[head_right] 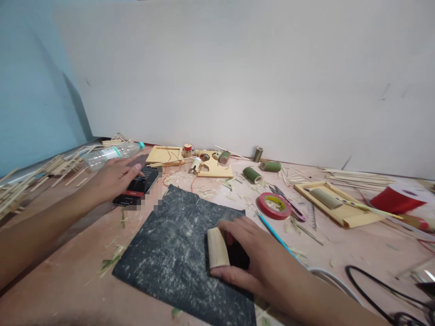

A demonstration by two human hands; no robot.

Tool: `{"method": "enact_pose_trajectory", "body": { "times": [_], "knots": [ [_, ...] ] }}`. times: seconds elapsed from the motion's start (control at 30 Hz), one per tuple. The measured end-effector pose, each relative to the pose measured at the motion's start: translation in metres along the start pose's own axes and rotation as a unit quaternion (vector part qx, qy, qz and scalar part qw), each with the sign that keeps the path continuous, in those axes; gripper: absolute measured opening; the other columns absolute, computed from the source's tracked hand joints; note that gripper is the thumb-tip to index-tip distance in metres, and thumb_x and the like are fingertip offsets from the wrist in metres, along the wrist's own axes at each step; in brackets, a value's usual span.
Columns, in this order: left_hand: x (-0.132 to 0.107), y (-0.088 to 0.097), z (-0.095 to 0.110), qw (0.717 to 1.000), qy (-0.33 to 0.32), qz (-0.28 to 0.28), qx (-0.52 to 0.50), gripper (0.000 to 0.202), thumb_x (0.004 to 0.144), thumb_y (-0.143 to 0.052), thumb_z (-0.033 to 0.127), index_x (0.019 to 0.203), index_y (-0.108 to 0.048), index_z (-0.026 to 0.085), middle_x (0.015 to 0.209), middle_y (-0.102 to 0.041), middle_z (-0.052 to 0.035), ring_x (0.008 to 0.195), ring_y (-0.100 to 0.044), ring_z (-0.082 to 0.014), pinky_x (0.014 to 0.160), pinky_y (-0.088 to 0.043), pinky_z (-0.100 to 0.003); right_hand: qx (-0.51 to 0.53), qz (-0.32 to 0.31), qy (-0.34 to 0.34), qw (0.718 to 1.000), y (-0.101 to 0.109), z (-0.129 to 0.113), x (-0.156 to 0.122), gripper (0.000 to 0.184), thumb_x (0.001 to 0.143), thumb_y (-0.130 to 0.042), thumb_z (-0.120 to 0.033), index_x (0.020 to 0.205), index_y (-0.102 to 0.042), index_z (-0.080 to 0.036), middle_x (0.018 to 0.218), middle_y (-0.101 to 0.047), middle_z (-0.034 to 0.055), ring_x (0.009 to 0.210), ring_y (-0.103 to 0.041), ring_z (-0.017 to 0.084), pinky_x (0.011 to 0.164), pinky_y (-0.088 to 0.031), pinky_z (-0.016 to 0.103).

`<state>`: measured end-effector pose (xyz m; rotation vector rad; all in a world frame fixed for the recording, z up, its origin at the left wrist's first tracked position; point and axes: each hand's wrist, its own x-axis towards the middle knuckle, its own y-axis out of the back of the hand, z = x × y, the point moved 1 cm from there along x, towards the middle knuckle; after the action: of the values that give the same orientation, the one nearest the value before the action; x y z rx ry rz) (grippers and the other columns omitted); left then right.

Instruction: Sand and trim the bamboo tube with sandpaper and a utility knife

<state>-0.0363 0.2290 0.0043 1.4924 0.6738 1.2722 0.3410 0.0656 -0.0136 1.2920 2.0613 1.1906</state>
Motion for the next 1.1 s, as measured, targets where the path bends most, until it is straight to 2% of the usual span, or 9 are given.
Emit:
{"method": "enact_pose_trajectory", "body": {
  "times": [0.3,0.6,0.77,0.9,1.0,1.1],
  "knots": [
    [0.002,-0.009,-0.007,1.0,0.0,-0.02,0.012,0.067,0.106,-0.021,0.05,0.108,-0.081,0.019,0.152,-0.056,-0.0114,0.14,-0.047,-0.0335,0.119,-0.03,-0.051,-0.002,0.004,0.004,1.0,-0.002,0.001,0.0,0.053,0.09,-0.07,-0.057,0.128,-0.058,-0.023,0.112,-0.067,0.0103,0.1,-0.062,0.028,0.088,-0.052,0.043],
    [0.003,-0.011,-0.008,1.0,0.003,-0.019,-0.007,0.066,0.108,-0.02,0.049,0.11,-0.079,0.022,0.149,-0.059,-0.0074,0.139,-0.047,-0.0304,0.12,-0.03,-0.049,-0.007,0.004,0.003,1.0,-0.002,0.002,0.0,0.054,0.09,-0.07,-0.057,0.13,-0.057,-0.023,0.113,-0.067,0.0097,0.1,-0.062,0.027,0.088,-0.052,0.042],
    [0.002,-0.014,-0.007,1.0,0.007,-0.016,-0.013,0.066,0.107,-0.019,0.049,0.115,-0.078,0.021,0.154,-0.054,-0.01,0.141,-0.045,-0.0316,0.12,-0.028,-0.05,-0.006,0.003,0.002,1.0,-0.001,0.001,-0.001,0.052,0.09,-0.071,-0.057,0.127,-0.058,-0.023,0.111,-0.067,0.0094,0.099,-0.062,0.027,0.087,-0.053,0.042],
    [0.002,-0.007,-0.002,1.0,0.01,-0.01,-0.018,0.064,0.107,-0.021,0.048,0.112,-0.079,0.022,0.151,-0.057,-0.0082,0.141,-0.045,-0.0331,0.121,-0.028,-0.051,-0.008,0.003,0.001,1.0,0.0,0.001,0.0,0.052,0.09,-0.071,-0.057,0.127,-0.059,-0.023,0.111,-0.068,0.0093,0.098,-0.063,0.027,0.086,-0.053,0.042],
    [0.003,0.003,0.003,1.0,0.018,-0.001,-0.024,0.065,0.106,-0.022,0.048,0.102,-0.081,0.022,0.149,-0.059,-0.0073,0.14,-0.045,-0.0352,0.12,-0.029,-0.051,-0.007,0.001,0.0,1.0,-0.001,0.001,0.0,0.051,0.09,-0.071,-0.057,0.127,-0.06,-0.024,0.11,-0.068,0.0091,0.097,-0.063,0.026,0.085,-0.053,0.041],
    [0.003,0.008,0.007,0.999,0.021,0.0,-0.032,0.066,0.105,-0.022,0.051,0.098,-0.08,0.021,0.139,-0.067,-0.007,0.137,-0.048,-0.0338,0.119,-0.032,-0.05,-0.009,0.006,0.001,1.0,-0.001,0.001,0.0,0.052,0.089,-0.071,-0.056,0.128,-0.06,-0.024,0.11,-0.068,0.0093,0.097,-0.063,0.026,0.085,-0.053,0.041]
  ]
}}
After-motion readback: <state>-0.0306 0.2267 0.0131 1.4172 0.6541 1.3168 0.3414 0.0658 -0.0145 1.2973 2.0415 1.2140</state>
